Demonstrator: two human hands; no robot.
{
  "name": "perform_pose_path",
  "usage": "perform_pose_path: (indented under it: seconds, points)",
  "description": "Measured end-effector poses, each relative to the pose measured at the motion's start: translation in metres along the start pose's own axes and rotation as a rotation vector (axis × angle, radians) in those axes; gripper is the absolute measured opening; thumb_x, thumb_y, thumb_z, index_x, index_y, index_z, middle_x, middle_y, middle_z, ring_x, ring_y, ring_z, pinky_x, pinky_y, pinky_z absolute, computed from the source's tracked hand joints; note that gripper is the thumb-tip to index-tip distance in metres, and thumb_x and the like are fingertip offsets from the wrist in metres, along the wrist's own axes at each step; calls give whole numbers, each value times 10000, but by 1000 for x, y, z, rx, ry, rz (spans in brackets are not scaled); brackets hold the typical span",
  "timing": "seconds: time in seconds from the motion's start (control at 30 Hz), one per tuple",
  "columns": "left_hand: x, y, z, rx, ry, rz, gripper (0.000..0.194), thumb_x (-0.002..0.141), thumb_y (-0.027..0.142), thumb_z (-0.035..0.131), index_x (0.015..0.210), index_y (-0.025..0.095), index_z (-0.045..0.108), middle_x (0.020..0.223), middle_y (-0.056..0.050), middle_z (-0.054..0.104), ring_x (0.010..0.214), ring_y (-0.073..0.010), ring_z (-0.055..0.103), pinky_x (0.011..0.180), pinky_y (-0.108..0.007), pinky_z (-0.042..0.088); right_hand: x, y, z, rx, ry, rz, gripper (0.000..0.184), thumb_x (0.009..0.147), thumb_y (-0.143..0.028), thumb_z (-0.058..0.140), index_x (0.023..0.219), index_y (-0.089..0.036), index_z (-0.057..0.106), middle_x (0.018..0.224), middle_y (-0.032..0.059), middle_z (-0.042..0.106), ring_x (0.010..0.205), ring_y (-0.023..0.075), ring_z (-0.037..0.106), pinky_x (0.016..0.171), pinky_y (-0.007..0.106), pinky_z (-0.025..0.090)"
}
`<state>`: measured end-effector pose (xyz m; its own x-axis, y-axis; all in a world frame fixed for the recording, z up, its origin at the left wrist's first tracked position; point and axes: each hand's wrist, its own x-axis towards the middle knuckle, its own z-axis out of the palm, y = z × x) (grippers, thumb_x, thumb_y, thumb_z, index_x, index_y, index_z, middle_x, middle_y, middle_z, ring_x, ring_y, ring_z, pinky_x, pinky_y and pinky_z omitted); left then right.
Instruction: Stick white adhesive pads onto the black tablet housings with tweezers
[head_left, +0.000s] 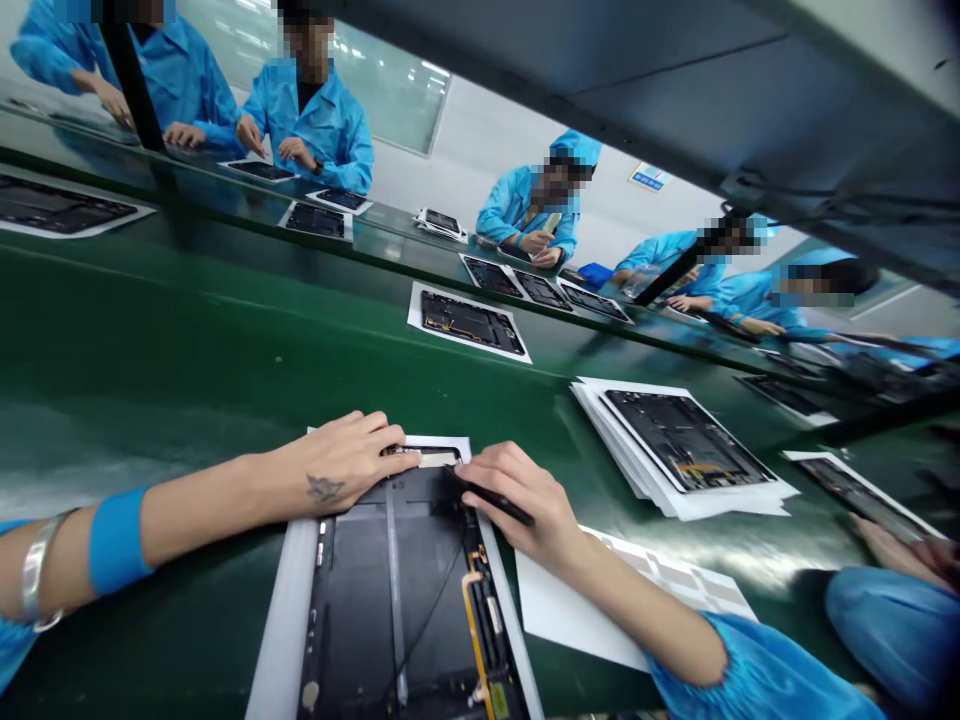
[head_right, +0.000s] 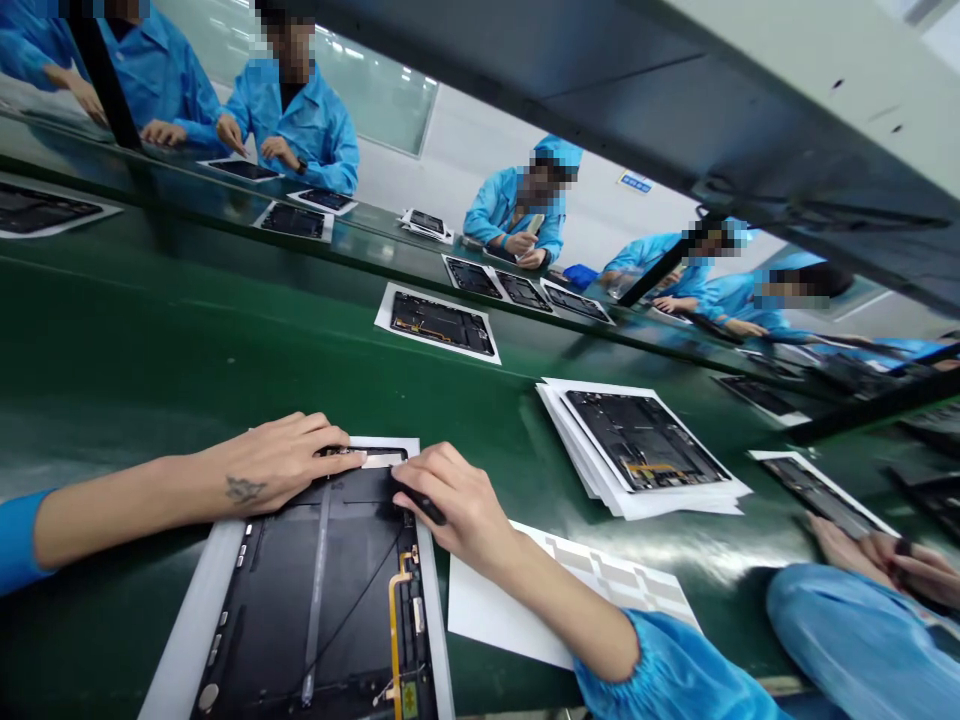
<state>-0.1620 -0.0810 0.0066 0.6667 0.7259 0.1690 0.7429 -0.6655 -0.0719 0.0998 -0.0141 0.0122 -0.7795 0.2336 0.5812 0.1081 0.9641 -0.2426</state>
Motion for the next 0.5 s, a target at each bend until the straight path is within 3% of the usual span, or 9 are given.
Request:
perform_pose_path:
  seconds: [0.2,0.5]
  points:
    - [0,1,1,-8,13,-8,443,907,48,477,1327,184,520,1169,-97,604,943,-241,520,751,-343,413,-1,-3,2,-217,-35,-199,161,974,-131,528,1106,-116,619,854,100,717,821,201,644,732,314,571]
    - [0,1,1,-9,16,-2,430,891,38,494,1293,186,538,1150,-91,606,925,-232,520,748,-333,410,-3,-3,2,-229,-52,-203,151,983,-138,512,1080,-102,622,848,104,719,822,201,661,748,312,580]
